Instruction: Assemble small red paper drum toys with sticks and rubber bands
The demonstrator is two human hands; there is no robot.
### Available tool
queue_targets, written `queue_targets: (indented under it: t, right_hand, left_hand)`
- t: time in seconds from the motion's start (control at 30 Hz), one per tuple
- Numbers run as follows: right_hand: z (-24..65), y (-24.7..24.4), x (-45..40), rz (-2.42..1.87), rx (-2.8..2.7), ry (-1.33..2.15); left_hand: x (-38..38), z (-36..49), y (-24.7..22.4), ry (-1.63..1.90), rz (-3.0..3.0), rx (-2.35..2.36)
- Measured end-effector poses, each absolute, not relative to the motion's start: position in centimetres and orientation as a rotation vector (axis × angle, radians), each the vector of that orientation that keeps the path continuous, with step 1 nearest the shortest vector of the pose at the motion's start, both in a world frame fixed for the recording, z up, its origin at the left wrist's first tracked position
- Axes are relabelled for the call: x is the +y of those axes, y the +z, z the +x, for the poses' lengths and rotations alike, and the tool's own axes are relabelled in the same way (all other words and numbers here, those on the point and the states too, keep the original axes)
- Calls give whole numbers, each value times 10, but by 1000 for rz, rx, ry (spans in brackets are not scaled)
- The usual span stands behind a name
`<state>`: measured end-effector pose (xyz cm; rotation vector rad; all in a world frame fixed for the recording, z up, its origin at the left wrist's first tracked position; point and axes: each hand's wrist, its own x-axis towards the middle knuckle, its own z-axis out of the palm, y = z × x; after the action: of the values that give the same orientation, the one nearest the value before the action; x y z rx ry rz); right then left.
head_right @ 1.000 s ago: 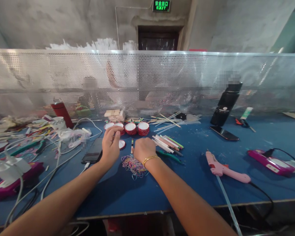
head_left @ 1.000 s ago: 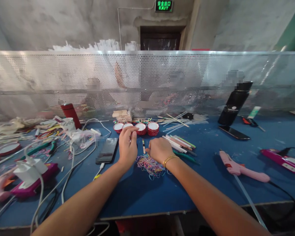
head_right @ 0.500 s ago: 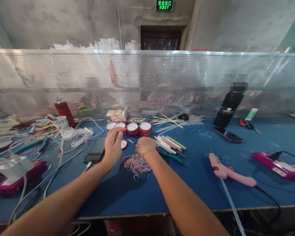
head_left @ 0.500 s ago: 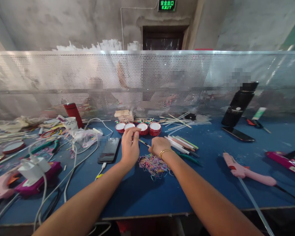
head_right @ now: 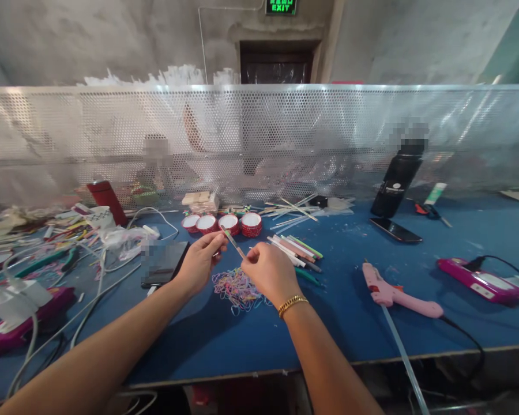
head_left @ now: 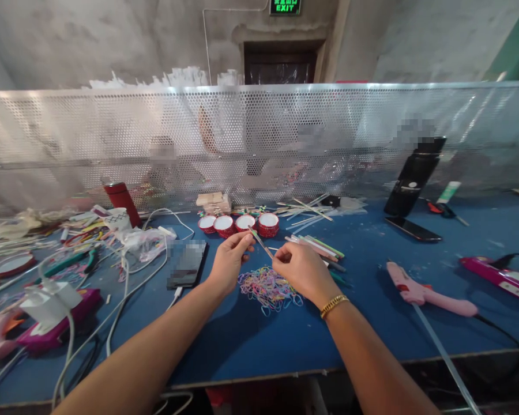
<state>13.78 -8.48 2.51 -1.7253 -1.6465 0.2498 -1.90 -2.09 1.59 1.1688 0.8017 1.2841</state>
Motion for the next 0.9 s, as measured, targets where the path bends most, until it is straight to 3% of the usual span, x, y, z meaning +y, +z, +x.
queue_targets:
  t: [0.37,0.5,0.73,0.83,0.9]
  right_hand:
    - [133,25,-101,-1663,-1661,272]
    - [155,30,-127,-1661,-1687,69]
    - [298,11,-173,-2349,-1548,-566]
    - [352,-9,-182,-2548,-1511,-577]
    - [371,-22,-182,-2622,-1589,-402]
  left_hand:
    - [-19,-21,18,1232,1214,758]
    - [-19,-19,22,1204,1208,749]
    - [-19,-18,25,1194,1224,753]
    - [-19,-17,24,1190,1220,746]
    - [-20,-17,24,1178,1218,737]
